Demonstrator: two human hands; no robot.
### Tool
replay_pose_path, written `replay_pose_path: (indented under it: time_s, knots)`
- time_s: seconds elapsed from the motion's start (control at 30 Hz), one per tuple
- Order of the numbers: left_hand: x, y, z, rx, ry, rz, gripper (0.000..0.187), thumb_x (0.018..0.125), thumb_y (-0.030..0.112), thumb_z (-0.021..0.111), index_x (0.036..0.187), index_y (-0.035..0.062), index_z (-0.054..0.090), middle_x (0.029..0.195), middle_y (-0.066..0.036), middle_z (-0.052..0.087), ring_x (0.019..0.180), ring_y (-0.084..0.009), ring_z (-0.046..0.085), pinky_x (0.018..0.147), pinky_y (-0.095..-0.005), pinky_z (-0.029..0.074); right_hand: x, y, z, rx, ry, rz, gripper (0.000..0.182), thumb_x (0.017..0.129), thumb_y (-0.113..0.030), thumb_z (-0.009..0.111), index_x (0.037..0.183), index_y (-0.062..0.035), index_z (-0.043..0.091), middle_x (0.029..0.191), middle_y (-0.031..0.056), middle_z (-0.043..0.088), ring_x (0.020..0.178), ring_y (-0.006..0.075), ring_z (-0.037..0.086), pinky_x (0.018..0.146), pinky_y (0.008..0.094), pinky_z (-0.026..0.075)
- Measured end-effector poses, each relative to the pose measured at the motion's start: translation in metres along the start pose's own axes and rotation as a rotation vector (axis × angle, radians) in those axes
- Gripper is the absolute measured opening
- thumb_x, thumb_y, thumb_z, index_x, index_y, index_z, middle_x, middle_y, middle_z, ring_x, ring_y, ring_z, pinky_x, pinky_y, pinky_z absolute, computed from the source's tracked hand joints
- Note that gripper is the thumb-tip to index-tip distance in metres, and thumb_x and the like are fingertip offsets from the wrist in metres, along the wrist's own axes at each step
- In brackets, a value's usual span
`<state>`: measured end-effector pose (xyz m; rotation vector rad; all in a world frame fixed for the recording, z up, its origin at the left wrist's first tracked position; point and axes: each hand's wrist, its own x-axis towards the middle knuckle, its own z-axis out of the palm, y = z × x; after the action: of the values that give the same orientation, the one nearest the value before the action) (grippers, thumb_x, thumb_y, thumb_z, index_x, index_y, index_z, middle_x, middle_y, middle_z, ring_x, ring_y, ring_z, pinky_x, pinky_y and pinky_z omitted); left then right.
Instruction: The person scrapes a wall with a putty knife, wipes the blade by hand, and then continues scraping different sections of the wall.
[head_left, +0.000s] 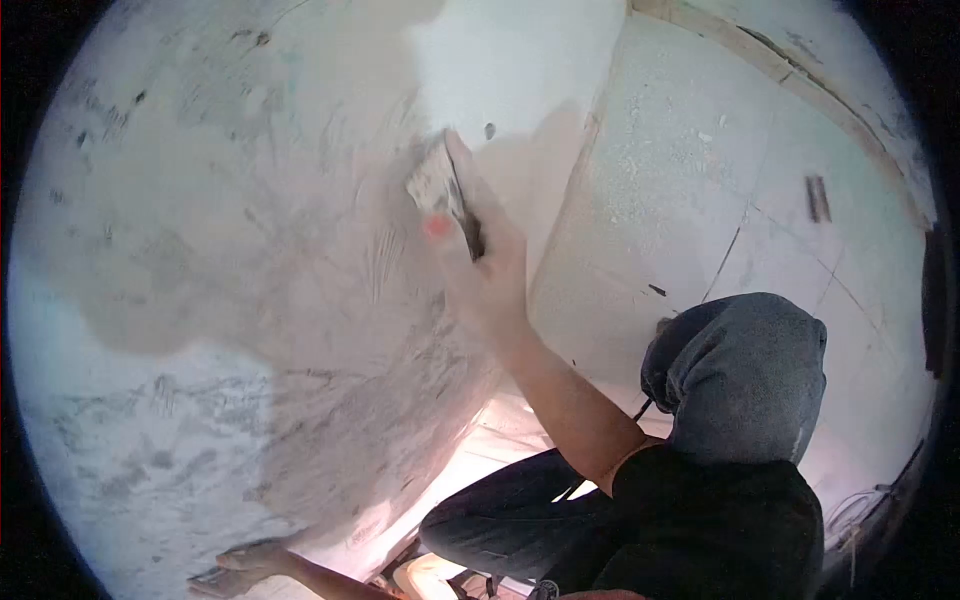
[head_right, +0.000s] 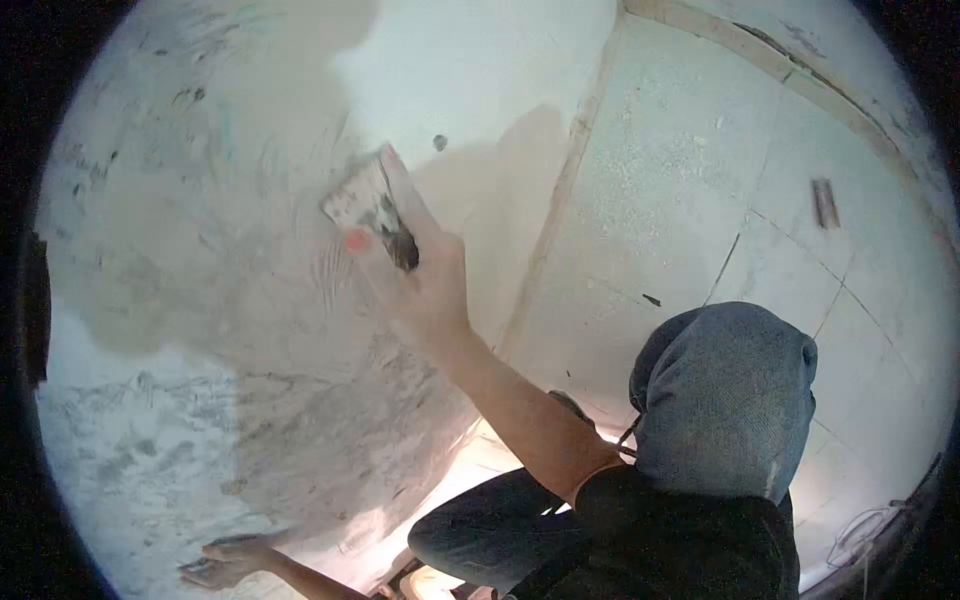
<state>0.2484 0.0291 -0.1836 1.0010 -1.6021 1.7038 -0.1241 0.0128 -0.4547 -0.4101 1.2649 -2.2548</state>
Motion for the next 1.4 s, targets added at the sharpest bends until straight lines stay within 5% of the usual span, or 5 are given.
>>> replay_pose_path:
  time_s: [0.43,0.93,1.03,1.23,1.4]
  knots:
    - [0.019,0.016,0.011,-0.107,0.085,0.024,0.073,0.101,0.056,0.038,0.138,-0.0058,0.047,0.141,-0.031,0.043,0.137,-0.0441,0.038,0.109,-0.0567,0.032,-0.061,-0.026,0.037,0.273,0.159,0.085,0.077,0.093,-0.078,0.031,0.108,-0.0053,0.054,0.070,-0.0064,0.032,0.057,0.0047,0.024,0.051,0.0231,0.014]
    - [-0.019,0.060,0.017,-0.776,0.136,-0.365,0.070,0.084,0.040,0.071,0.143,0.0081,0.048,0.154,-0.022,0.035,0.146,-0.0406,0.025,0.116,-0.0614,0.011,-0.160,-0.136,0.024,0.182,-0.214,0.530,0.074,0.096,-0.075,0.023,0.107,-0.0099,0.058,0.074,-0.0032,0.048,0.060,0.0090,0.036,0.053,0.0230,0.031]
    - [-0.034,0.087,-0.043,-0.972,-0.179,-0.316,0.077,0.081,0.038,0.075,0.146,0.0102,0.043,0.154,-0.019,0.035,0.145,-0.0395,0.026,0.118,-0.0587,0.015,-0.151,-0.124,-0.012,-0.240,-0.478,0.381,0.071,0.101,-0.066,0.031,0.135,-0.0080,0.052,0.115,0.0040,0.059,0.093,0.0155,0.053,0.083,0.0302,0.045]
    - [-0.063,0.129,-0.123,-1.668,-0.787,-0.613,0.069,0.095,0.050,0.058,0.145,0.0059,0.040,0.140,-0.021,0.047,0.133,-0.0384,0.042,0.110,-0.0514,0.030,-0.162,-0.149,0.000,-0.461,-0.896,0.296,0.048,0.103,-0.055,0.042,0.078,-0.0145,0.044,0.068,-0.0063,0.032,0.060,0.0050,0.029,0.055,0.0245,0.020]
    - [-0.115,0.149,-0.115,-1.993,-1.061,-0.771,0.049,0.099,0.044,0.055,0.131,0.0062,0.051,0.121,-0.014,0.058,0.112,-0.0267,0.055,0.096,-0.0390,0.043,-0.167,-0.109,-0.003,-0.627,-1.207,0.357,0.045,0.102,-0.051,0.049,0.081,-0.0107,0.048,0.068,-0.0066,0.031,0.060,0.0051,0.029,0.056,0.0249,0.022]
